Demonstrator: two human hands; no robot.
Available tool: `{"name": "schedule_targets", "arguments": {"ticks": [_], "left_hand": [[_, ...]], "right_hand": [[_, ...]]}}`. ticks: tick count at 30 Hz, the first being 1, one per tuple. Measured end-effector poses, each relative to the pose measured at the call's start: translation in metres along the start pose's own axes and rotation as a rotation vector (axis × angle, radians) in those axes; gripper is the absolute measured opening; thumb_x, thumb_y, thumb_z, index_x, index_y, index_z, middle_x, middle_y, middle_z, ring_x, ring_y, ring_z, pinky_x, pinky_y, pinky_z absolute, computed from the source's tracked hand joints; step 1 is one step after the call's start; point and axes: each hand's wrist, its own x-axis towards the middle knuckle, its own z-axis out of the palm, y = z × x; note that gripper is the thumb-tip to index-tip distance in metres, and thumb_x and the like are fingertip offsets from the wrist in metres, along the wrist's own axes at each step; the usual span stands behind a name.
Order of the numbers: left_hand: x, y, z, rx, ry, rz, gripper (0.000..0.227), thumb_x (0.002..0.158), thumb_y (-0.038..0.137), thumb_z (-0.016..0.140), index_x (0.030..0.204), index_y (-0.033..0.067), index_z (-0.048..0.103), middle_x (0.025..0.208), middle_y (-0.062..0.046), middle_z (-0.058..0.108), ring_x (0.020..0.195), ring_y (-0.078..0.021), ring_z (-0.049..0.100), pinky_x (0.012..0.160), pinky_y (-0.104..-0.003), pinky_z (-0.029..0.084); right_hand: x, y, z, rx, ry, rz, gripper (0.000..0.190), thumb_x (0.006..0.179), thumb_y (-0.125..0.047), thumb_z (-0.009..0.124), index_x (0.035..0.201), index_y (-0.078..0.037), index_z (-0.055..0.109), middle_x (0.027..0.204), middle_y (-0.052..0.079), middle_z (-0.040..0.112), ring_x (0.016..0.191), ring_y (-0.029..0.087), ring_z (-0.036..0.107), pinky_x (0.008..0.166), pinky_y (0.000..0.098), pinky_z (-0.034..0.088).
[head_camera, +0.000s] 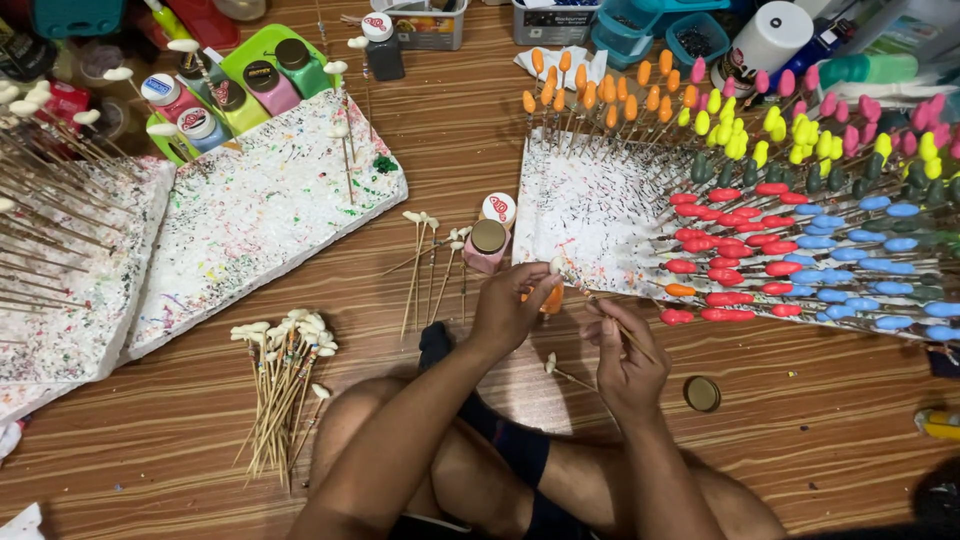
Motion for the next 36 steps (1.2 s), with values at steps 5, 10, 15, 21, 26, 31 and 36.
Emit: {"name": "schedule_targets", "arguments": {"ticks": [5,10,15,21,26,31,36], "left_hand": [[-0.001,0.007,-0.007,0.119,0.003,0.079,0.015,0.095,0.023,0.075,0.105,0.0114,0.077,0.086,-0.009,0.078,0.084,-0.0278,0.075,0.075,-0.036,0.060],[-0.002,0.008,-0.006,0.243,0.003,0.132,0.014,0.096,0.024,0.074,0.101,0.0113,0.074,0.082,-0.007,0.076,0.082,-0.0286,0.074,0.072,-0.038,0.060],[-0.006,0.009,-0.008,0.313,-0.104,0.124,0.018,0.101,0.027,0.065,0.103,0.0090,0.067,0.086,-0.012,0.073,0.087,-0.0328,0.074,0.073,-0.043,0.060],[-0.004,0.018,-0.010,0.342,-0.174,0.085,0.028,0.105,0.033,0.056,0.097,0.0082,0.067,0.081,-0.015,0.069,0.085,-0.0397,0.072,0.074,-0.048,0.058],[-0.005,0.025,-0.013,0.241,-0.151,0.020,0.026,0.103,0.032,0.060,0.092,0.0096,0.069,0.079,-0.014,0.071,0.084,-0.0377,0.073,0.072,-0.044,0.059],[-0.005,0.024,-0.010,0.064,-0.122,-0.109,0.023,0.101,0.028,0.065,0.089,0.0103,0.072,0.077,-0.009,0.076,0.073,-0.0263,0.074,0.065,-0.034,0.059],[-0.004,0.021,-0.006,0.009,-0.110,-0.146,0.020,0.100,0.025,0.068,0.090,0.0090,0.074,0.076,-0.009,0.076,0.067,-0.0221,0.073,0.060,-0.032,0.059]], "right_hand": [[0.003,-0.004,0.001,-0.012,0.006,-0.040,0.020,0.104,0.002,0.053,0.115,0.011,0.067,0.098,0.022,0.076,0.063,0.021,0.072,0.058,0.0301,0.060],[0.005,-0.008,0.002,-0.039,0.005,-0.064,0.019,0.103,0.003,0.054,0.114,0.011,0.067,0.097,0.022,0.076,0.061,0.021,0.072,0.056,0.0306,0.059],[0.005,-0.009,0.002,-0.070,0.011,-0.092,0.018,0.103,0.003,0.055,0.112,0.011,0.068,0.095,0.022,0.076,0.060,0.022,0.072,0.055,0.0311,0.058],[0.003,-0.006,0.003,-0.042,0.027,-0.099,0.020,0.105,0.001,0.052,0.114,0.011,0.066,0.095,0.021,0.077,0.060,0.020,0.071,0.055,0.0293,0.058],[0.004,-0.003,0.002,-0.045,0.025,-0.121,0.019,0.105,0.002,0.052,0.114,0.013,0.066,0.095,0.022,0.076,0.060,0.020,0.071,0.055,0.0295,0.058],[0.004,-0.005,0.002,-0.043,0.026,-0.124,0.019,0.104,0.003,0.052,0.113,0.014,0.066,0.095,0.023,0.076,0.059,0.021,0.071,0.054,0.0296,0.058],[0.003,-0.004,0.002,-0.040,0.032,-0.115,0.020,0.104,0.003,0.052,0.114,0.013,0.066,0.097,0.024,0.077,0.060,0.020,0.071,0.055,0.0293,0.057]]}}
